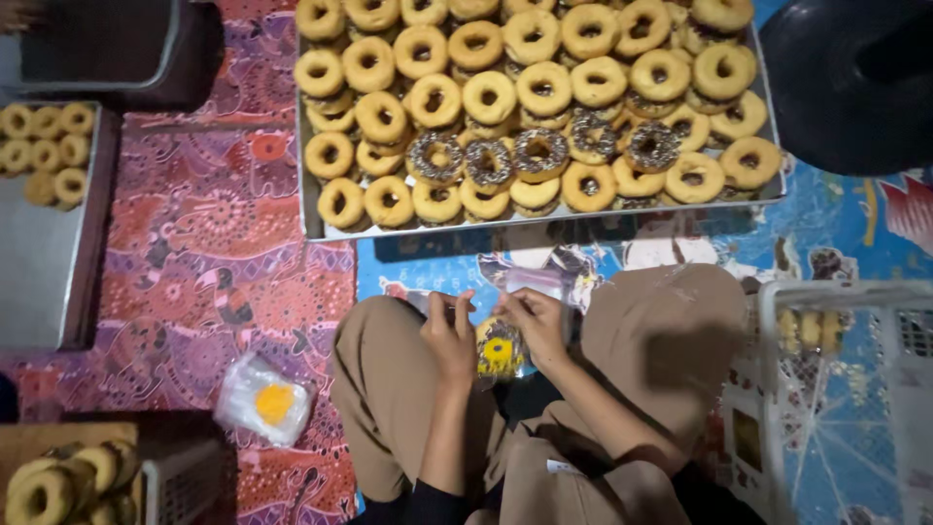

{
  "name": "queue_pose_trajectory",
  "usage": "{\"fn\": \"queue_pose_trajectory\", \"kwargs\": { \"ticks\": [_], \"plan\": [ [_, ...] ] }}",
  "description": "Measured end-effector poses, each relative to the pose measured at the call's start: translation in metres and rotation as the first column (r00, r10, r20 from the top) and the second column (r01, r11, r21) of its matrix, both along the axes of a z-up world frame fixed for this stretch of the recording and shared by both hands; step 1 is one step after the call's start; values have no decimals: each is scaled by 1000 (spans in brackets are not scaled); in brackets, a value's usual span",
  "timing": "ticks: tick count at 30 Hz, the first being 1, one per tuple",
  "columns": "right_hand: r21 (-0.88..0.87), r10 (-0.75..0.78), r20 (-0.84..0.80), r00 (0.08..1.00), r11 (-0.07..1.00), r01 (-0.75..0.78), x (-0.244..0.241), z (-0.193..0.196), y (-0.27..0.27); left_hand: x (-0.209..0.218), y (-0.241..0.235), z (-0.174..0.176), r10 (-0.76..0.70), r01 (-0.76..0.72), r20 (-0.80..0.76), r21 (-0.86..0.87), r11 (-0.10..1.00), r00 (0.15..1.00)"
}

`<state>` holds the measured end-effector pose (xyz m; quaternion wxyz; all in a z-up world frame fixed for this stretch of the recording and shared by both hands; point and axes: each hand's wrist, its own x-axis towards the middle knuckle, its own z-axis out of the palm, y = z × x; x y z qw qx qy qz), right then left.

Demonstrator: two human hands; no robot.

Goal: The person sits on the floor and packages donuts one by one into small plastic bags. They pick up a donut from a metal tray, place it into a bag, and set the bag aside in a basket. The process is repeated continuously.

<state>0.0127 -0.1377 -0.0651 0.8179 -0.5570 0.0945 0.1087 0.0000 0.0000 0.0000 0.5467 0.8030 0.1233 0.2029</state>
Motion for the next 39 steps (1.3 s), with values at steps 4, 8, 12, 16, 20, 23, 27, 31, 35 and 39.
{"fn": "queue_pose_trajectory", "kwargs": {
  "ticks": [4,8,12,16,20,23,27,31,35,39],
  "plan": [
    [-171,-50,38,998,984,56,0,11,20,-2,21,-1,77,-85,-57,-155,984,995],
    [-136,-63,78,995,988,73,6,3,52,0,71,-1,196,-186,-85,116,976,977],
    [-78,-10,-92,996,997,3,-32,-34,84,-42,102,-2,143,-178,112,431,885,983],
    [-24,112,-386,916,991,-132,-90,-80,91,-99,94,-19,238,-112,-267,414,904,934],
    [13,310,-515,799,935,-354,-80,-112,63,-97,95,-45,152,-39,-284,368,929,947],
    [-119,330,-405,853,906,-407,-30,-126,17,-52,93,-63,22,17,-318,121,993,948],
    [-556,269,-71,961,789,-262,16,-156,-34,15,61,-91,-58,61,-299,-1,998,953],
    [-266,344,-84,935,897,-354,5,-170,-42,22,7,-100,-379,457,-259,425,781,888],
    [-453,286,-14,958,853,-261,-10,-143,-40,-10,-7,-90,-89,455,-689,370,810,719],
    [-905,437,209,875,426,4,-4,-95,-42,-29,-18,-108,6,511,-800,389,767,600]
  ]
}}
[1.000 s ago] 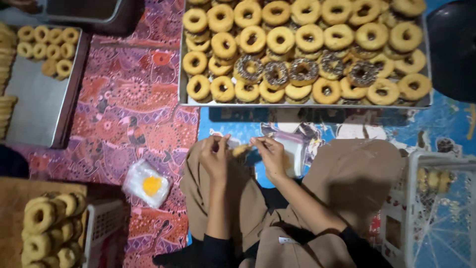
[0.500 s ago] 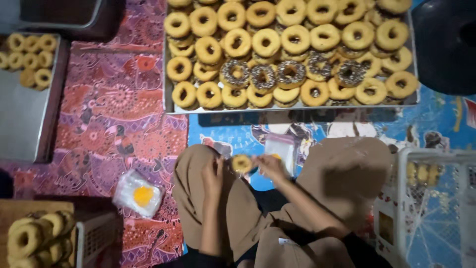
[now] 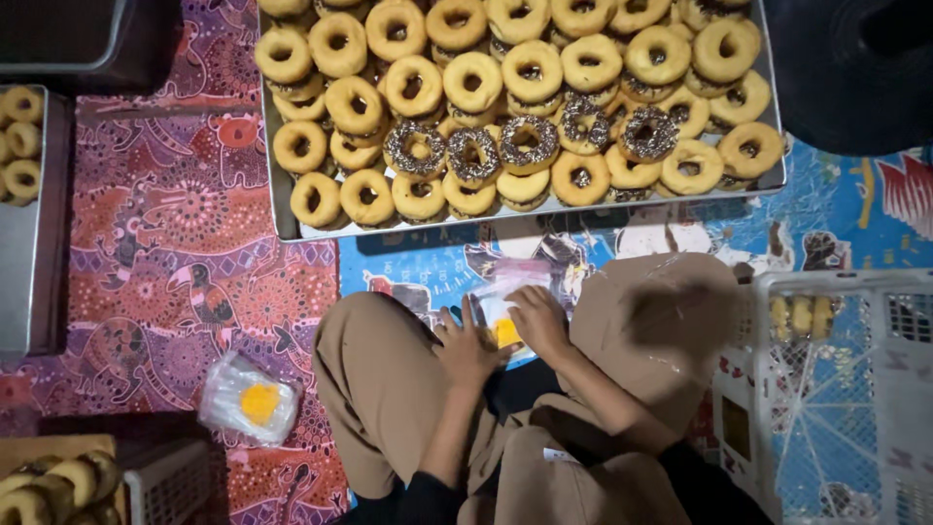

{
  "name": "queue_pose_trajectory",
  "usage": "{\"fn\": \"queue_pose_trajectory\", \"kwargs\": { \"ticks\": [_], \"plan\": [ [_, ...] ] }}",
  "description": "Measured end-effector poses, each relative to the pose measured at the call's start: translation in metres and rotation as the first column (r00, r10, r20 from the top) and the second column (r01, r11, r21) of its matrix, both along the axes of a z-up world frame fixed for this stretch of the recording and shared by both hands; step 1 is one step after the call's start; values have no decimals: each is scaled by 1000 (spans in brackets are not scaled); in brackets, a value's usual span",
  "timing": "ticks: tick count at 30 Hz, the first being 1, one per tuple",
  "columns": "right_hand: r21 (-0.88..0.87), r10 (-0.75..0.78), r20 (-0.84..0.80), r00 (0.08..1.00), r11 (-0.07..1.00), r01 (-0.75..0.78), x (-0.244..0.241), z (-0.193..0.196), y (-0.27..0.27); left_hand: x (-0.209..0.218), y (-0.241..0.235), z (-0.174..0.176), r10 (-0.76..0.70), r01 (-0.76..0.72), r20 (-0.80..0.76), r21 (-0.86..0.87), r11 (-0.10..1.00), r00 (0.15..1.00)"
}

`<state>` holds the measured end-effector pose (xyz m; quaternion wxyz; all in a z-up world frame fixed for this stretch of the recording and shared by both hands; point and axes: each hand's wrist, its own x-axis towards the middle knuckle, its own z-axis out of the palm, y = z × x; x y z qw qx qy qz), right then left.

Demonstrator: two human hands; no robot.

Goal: The person sits on the floor and packages donuts one by one into small plastic bags. They pick up a donut from a metal tray, place it into a bag, and set the bag aside in a basket. The process is repeated continuously.

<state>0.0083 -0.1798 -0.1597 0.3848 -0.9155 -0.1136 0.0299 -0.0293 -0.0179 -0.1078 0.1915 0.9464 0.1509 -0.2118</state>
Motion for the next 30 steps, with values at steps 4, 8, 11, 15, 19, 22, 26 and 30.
{"fn": "queue_pose_trajectory", "kwargs": {
  "ticks": [4,8,11,15,19,22,26,30],
  "plan": [
    [-414,328,105,939,873,-259,29,20,6,5,-10,-38,30,-27,-35,79,997,999],
    [-503,413,170,895,817,-282,40,2,14,32,30,-71,-108,56,295,180,982,949],
    [-532,479,41,877,753,-387,35,-18,14,53,53,-86,-280,43,523,420,907,805],
    [-502,446,145,883,802,-323,49,-32,-8,36,18,-87,-83,77,176,42,996,981],
    [-517,390,117,914,809,-279,62,-38,-38,-8,-37,-83,25,-14,406,-29,999,914],
    [-522,362,91,928,810,-265,63,-35,-57,-9,-56,-86,122,-68,464,-131,989,878],
    [-458,393,220,893,850,-261,60,-28,-50,12,-59,-108,193,-22,410,-387,922,891],
    [-375,359,116,926,879,-294,64,-17,-44,23,-61,-126,201,56,539,-422,905,818]
  ]
}}
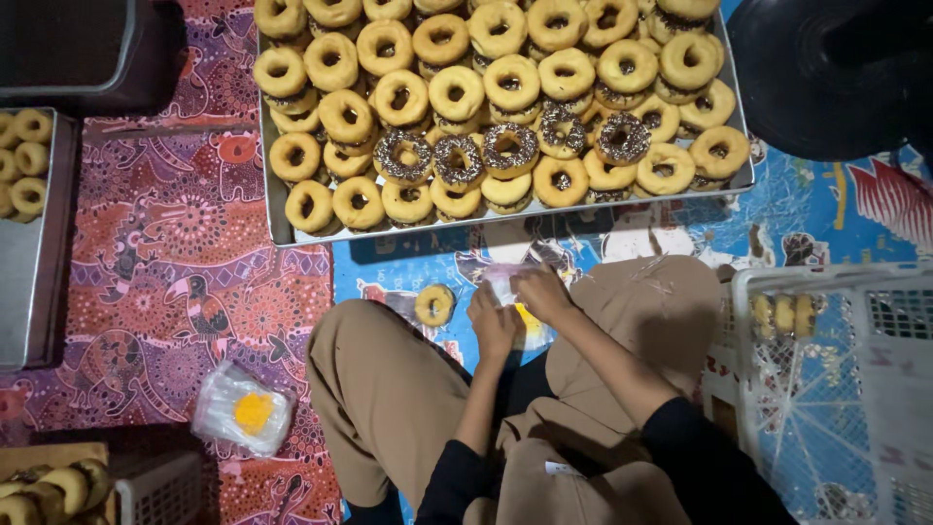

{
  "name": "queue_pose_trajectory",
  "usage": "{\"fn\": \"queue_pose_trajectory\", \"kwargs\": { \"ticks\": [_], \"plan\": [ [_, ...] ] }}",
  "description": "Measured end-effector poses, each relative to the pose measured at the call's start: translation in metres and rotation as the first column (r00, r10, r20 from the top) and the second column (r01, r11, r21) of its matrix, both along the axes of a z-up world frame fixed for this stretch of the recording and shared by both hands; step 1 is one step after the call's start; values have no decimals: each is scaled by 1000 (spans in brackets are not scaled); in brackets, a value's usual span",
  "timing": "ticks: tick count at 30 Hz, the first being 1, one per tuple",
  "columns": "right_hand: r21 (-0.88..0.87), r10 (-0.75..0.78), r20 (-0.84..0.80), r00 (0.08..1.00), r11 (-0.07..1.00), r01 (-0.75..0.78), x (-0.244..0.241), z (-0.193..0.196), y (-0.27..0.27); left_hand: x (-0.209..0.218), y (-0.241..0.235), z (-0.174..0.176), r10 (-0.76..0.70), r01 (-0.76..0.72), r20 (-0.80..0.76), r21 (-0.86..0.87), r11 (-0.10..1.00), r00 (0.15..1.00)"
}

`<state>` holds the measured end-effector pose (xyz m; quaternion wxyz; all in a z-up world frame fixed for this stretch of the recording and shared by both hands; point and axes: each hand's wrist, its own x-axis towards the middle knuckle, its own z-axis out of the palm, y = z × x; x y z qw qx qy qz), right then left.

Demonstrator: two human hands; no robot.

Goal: The person sits on the floor and packages donuts one by one into small plastic bags. They pick up a donut from a metal tray, place it into a bag, and set the bag aside in a basket. The process is repeated continuously.

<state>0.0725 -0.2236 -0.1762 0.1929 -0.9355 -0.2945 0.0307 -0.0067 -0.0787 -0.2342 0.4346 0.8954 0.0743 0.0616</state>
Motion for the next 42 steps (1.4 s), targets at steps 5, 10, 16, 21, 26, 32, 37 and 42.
{"fn": "queue_pose_trajectory", "kwargs": {
  "ticks": [5,10,16,21,26,32,37,42],
  "plan": [
    [8,82,-131,988,997,-82,-14,26,-1,21,19,55,147,-140,33,-145,979,989],
    [-355,21,121,992,935,24,-66,87,-9,26,1,179,-433,296,-511,-330,896,742],
    [244,-382,173,908,910,336,-67,181,-40,3,-35,253,-472,548,395,-103,830,788],
    [327,-147,33,989,936,129,-56,226,-11,57,-20,218,20,52,48,-973,-224,999],
    [421,-772,98,627,604,677,41,208,-70,98,39,190,312,70,-80,-894,-442,947],
    [342,-742,399,539,666,663,104,170,-104,97,47,211,164,-97,-398,-559,-824,903],
    [789,-436,-212,875,452,417,2,234,-58,95,44,224,140,-70,-445,-424,-903,885],
    [587,-448,-101,888,694,417,-76,288,5,77,11,244,244,-63,-334,-695,-716,911]
  ]
}}
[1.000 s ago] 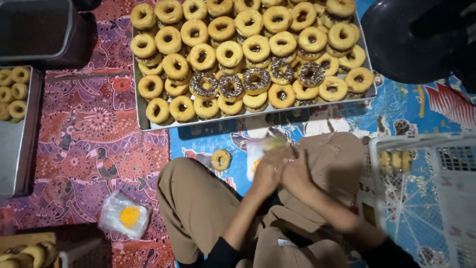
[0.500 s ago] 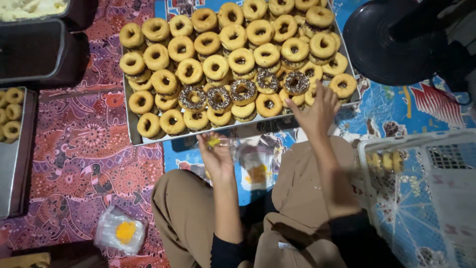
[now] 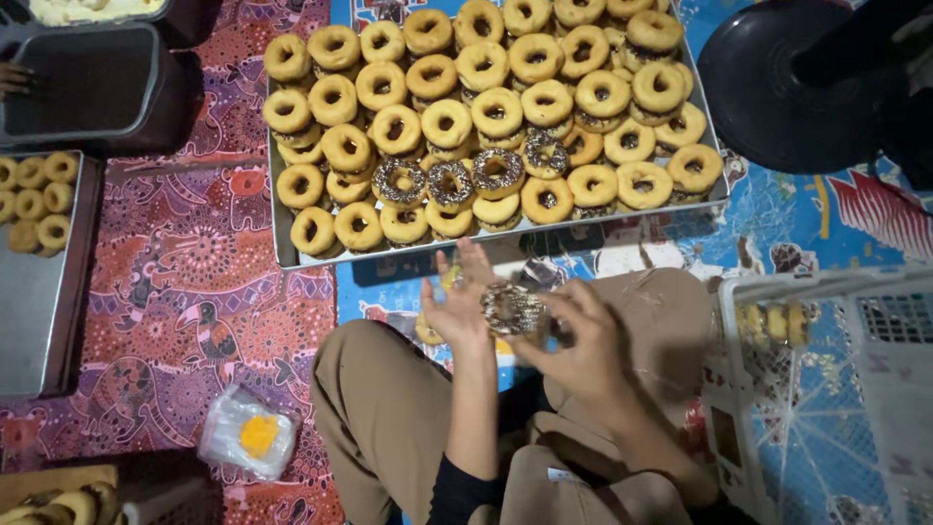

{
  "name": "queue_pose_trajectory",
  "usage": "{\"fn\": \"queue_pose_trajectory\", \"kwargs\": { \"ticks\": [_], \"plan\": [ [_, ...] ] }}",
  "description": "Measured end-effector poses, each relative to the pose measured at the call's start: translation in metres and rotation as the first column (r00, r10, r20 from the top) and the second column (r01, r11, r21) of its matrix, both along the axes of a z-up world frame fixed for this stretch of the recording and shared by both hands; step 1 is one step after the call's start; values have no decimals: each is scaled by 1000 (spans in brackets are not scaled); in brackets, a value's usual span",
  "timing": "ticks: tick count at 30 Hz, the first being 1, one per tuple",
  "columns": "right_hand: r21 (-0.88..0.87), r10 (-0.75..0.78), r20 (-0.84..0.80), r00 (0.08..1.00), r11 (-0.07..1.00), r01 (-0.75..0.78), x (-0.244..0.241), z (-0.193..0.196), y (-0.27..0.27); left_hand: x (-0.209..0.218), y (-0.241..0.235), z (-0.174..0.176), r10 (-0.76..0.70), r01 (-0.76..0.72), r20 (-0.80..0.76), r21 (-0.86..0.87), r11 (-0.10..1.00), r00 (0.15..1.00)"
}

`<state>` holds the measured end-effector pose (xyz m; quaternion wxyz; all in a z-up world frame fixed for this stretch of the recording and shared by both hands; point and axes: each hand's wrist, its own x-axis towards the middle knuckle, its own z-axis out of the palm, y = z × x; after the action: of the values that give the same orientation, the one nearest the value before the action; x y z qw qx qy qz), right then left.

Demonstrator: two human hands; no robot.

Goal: The person sits on the floor and packages donuts one by one into small plastic bags. They pick up a donut from a metal tray, place it into a bag, and set the bag aside in a basket. The process is repeated continuously.

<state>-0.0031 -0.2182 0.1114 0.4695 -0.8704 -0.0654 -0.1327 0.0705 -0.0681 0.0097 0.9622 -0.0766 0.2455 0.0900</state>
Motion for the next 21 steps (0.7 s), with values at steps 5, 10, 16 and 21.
{"fn": "queue_pose_trajectory", "kwargs": {
  "ticks": [5,10,16,21],
  "plan": [
    [-62,35,115,993,998,-28,20,5,40,-20,-16,26,-87,24,469,139,990,879],
    [366,232,118,965,894,-260,20,7,51,-14,8,18,-177,117,442,159,980,879],
    [201,333,93,938,917,-346,37,17,24,-38,10,15,-188,28,102,810,586,977],
    [277,603,-156,783,787,-551,50,32,-21,-31,52,76,-591,-284,-102,803,-523,800]
  ]
}}
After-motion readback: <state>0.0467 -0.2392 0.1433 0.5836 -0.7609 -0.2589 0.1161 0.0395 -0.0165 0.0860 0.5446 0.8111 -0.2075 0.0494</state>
